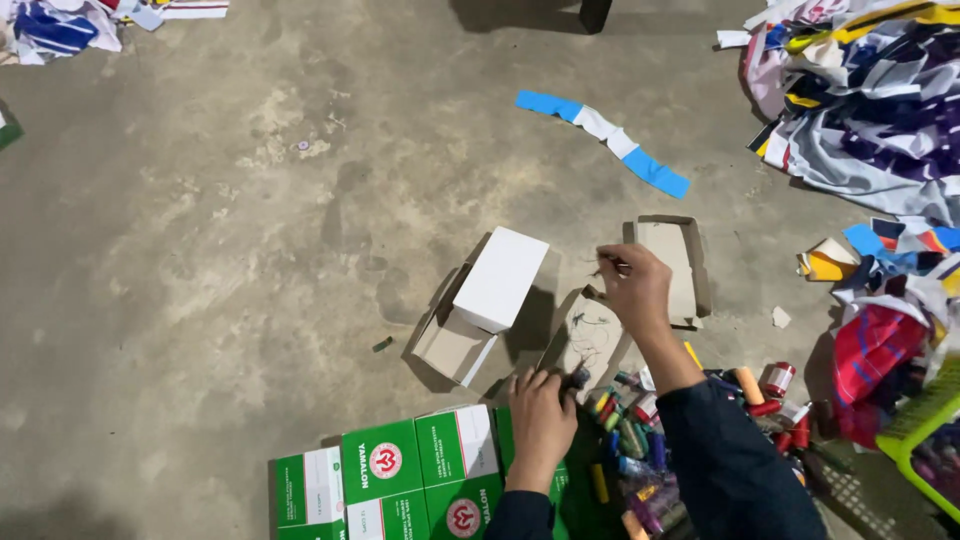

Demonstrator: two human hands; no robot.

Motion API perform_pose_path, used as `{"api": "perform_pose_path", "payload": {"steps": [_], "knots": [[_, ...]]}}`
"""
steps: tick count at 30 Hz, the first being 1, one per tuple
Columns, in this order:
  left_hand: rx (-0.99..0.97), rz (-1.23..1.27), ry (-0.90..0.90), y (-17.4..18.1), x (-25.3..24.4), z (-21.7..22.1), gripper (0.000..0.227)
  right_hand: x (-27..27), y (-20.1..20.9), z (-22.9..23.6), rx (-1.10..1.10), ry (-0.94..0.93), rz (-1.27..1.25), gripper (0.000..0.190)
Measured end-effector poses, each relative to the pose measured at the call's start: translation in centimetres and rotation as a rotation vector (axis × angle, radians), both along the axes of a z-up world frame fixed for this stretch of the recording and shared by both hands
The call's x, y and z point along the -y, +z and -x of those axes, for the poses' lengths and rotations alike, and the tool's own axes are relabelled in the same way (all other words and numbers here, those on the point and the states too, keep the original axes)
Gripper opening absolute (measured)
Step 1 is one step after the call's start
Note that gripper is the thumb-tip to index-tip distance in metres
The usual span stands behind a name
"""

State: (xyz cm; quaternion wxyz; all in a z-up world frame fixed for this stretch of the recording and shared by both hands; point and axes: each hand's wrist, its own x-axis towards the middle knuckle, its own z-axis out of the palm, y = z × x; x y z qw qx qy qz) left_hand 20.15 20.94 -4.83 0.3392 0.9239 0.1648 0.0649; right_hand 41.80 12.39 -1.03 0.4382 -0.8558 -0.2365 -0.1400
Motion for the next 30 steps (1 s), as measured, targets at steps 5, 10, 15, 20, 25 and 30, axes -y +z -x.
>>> {"api": "perform_pose_path", "payload": {"steps": [5, 10, 15, 20, 25, 30], "knots": [[-0.132, 0.079, -0.015, 1.6, 0.0, -0.1, 0.019, 2.3, 4.9, 5.9, -0.149, -0.004, -0.062, 0.020], [-0.032, 0.039, 0.001, 0.0, -0.2, -0.3, 0.017, 4.3, 0.7, 8.2, -0.443, 0.232, 0.518, 0.026], [-0.032, 0.155, 0.156, 0.9, -0.2, 0.0, 0.025, 5.5, -2.8, 10.5, -0.247, 0.034, 0.370, 0.029], [0.046, -0.017, 0.126, -1.4, 0.0, -0.1, 0.028, 7.9, -9.9, 10.7, -0.388, -0.051, 0.595, 0.031], [0.129, 0.016, 0.095, -0.5, -0.2, 0.3, 0.029, 9.1, -9.2, 12.4, -0.403, -0.109, 0.485, 0.015], [0.258, 0.340, 0.153, 5.1, 0.6, 3.5, 0.009, 12.2, -1.3, 16.6, -0.247, -0.128, 0.157, 0.016]]}}
